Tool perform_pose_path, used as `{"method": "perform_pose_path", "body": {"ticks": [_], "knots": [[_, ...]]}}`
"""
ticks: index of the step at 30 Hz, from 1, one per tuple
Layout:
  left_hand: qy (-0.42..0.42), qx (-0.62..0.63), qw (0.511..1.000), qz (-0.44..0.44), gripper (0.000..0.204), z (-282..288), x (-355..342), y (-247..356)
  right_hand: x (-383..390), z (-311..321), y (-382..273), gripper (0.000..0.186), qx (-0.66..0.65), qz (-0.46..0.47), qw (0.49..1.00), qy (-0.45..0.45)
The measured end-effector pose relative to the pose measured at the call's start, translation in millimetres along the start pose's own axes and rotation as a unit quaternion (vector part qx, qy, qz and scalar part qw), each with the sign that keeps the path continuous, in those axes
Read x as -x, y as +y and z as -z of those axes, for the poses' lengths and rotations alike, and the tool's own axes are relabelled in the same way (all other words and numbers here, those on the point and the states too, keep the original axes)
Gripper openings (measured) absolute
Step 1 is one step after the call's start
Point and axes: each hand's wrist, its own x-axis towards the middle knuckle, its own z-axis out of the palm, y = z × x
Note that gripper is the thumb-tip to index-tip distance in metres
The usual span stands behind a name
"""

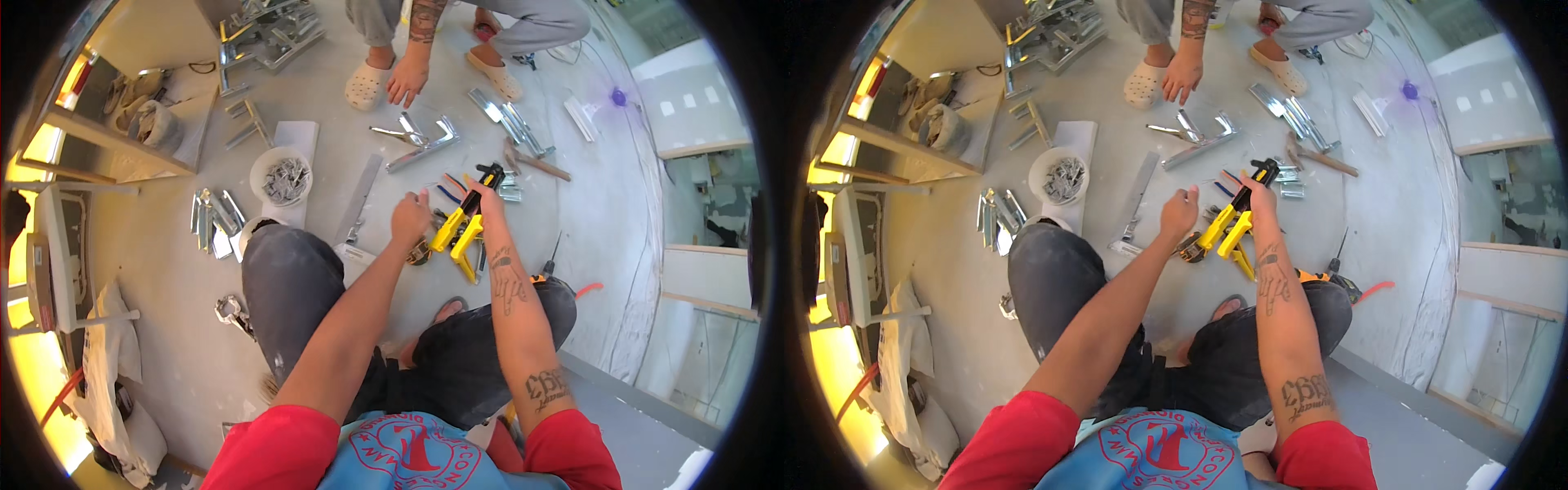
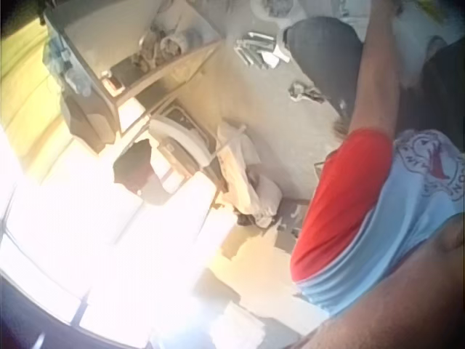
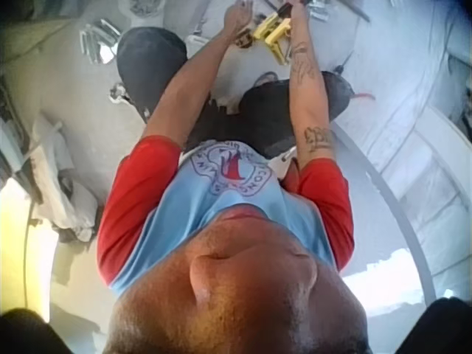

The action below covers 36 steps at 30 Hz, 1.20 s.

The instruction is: The person is joining metal studs using a rivet gun and rivets while an assistant helps hold and drill the pieces.

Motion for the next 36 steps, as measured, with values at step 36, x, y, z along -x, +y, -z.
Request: {"method": "perform_pose_path", "body": {"ticks": [36], "knots": [[-0.068, -0.336, 0.908, -0.241, 0.020, -67.1, -206.0, 53.6, 149.2, -12.4, -144.6, 0.038, -0.174, 0.149, 0.968, -0.099]]}}
